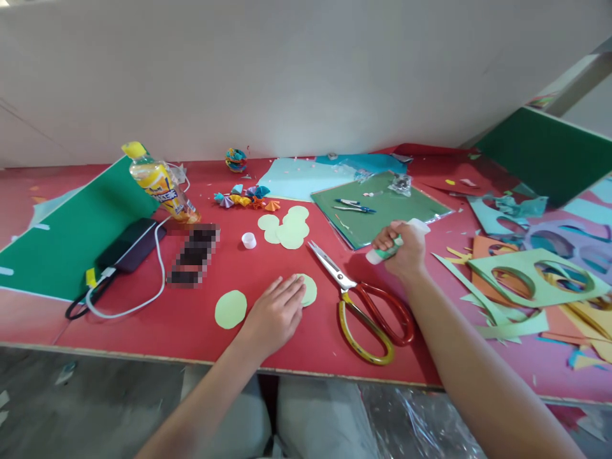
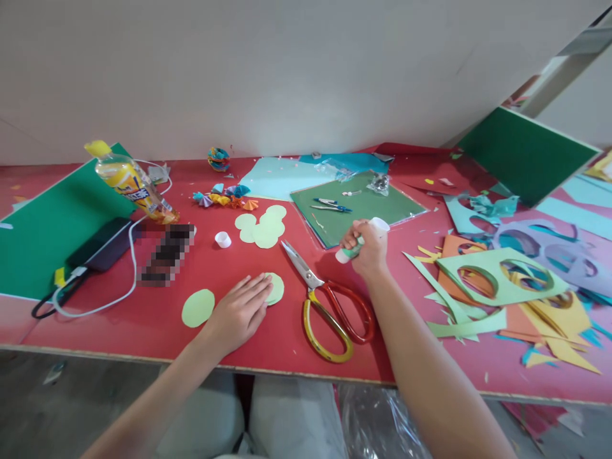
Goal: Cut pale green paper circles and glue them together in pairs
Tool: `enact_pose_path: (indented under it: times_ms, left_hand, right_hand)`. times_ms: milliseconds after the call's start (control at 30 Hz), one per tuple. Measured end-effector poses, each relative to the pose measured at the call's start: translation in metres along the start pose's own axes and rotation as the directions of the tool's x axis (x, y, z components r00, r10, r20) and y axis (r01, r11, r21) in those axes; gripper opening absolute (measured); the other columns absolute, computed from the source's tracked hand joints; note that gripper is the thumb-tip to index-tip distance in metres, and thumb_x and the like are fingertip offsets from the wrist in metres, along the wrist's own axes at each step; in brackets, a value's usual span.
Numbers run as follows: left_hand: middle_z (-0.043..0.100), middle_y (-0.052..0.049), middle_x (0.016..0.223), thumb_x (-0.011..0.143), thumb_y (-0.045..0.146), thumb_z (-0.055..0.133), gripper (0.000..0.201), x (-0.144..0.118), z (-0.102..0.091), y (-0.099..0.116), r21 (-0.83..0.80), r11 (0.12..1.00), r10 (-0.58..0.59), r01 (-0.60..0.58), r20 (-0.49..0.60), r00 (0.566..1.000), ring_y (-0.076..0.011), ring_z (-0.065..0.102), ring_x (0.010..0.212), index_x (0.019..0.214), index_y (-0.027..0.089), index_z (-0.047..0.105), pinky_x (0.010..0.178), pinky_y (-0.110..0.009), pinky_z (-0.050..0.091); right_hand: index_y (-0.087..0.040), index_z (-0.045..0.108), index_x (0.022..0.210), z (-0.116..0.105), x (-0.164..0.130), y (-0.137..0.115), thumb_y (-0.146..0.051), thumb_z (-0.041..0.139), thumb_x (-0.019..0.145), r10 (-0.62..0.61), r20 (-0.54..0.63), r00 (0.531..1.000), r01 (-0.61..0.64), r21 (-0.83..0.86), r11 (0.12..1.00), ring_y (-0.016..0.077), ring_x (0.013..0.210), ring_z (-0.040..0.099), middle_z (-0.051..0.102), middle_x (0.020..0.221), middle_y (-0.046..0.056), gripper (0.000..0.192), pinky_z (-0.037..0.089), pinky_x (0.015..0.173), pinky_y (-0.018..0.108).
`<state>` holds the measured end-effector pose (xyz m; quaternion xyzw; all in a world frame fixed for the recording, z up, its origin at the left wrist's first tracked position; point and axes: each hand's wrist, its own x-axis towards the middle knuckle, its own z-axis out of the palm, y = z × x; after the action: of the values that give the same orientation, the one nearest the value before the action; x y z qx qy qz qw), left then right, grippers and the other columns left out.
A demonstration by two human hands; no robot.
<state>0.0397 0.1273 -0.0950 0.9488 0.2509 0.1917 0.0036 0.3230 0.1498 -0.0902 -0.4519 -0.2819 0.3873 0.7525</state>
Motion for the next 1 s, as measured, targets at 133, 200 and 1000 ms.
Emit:
enact_pose_path:
  times_ms: [133,200,1000]
  left_hand:
    - [0.057,-0.009,0.125,0.09,0.017,0.039,0.033,-0.001,0.0,0.001,-0.008,1.0,-0.009,0.009,-0.031,0.999,-0.0189,0.05,0.119,0.118,0.008,0.055,0.101,-0.038,0.041]
    - [0.058,-0.009,0.124,0.091,0.021,0.042,0.033,-0.001,-0.001,0.002,-0.012,1.0,-0.013,0.012,-0.045,0.999,-0.0193,0.051,0.118,0.118,0.009,0.055,0.101,-0.039,0.041]
    - [0.022,-0.019,0.147,0.087,0.062,0.025,0.079,0.085,0.007,0.019,-0.078,0.852,-0.492,0.517,0.214,0.844,-0.0308,0.012,0.138,0.141,0.005,0.023,0.11,-0.055,0.009]
  right_hand:
    - [-0.021,0.038,0.046,0.0,0.001,0.001,-0.034,0.066,0.063,-0.007,-0.002,1.0,0.007,-0.008,1.0,0.0069,0.031,0.031,0.032,0.034,-0.007,0.035,0.029,0.037,0.023]
    - [-0.021,0.038,0.046,0.0,0.001,0.001,-0.035,0.066,0.063,-0.007,0.0,1.0,0.007,-0.005,1.0,0.0067,0.031,0.031,0.032,0.034,-0.007,0.036,0.029,0.038,0.023]
    - [-0.02,0.037,0.046,-0.004,0.0,-0.007,-0.029,0.062,0.06,0.023,-0.024,0.999,-0.022,0.062,0.998,0.0063,0.032,0.032,0.032,0.036,-0.008,0.03,0.032,0.037,0.021]
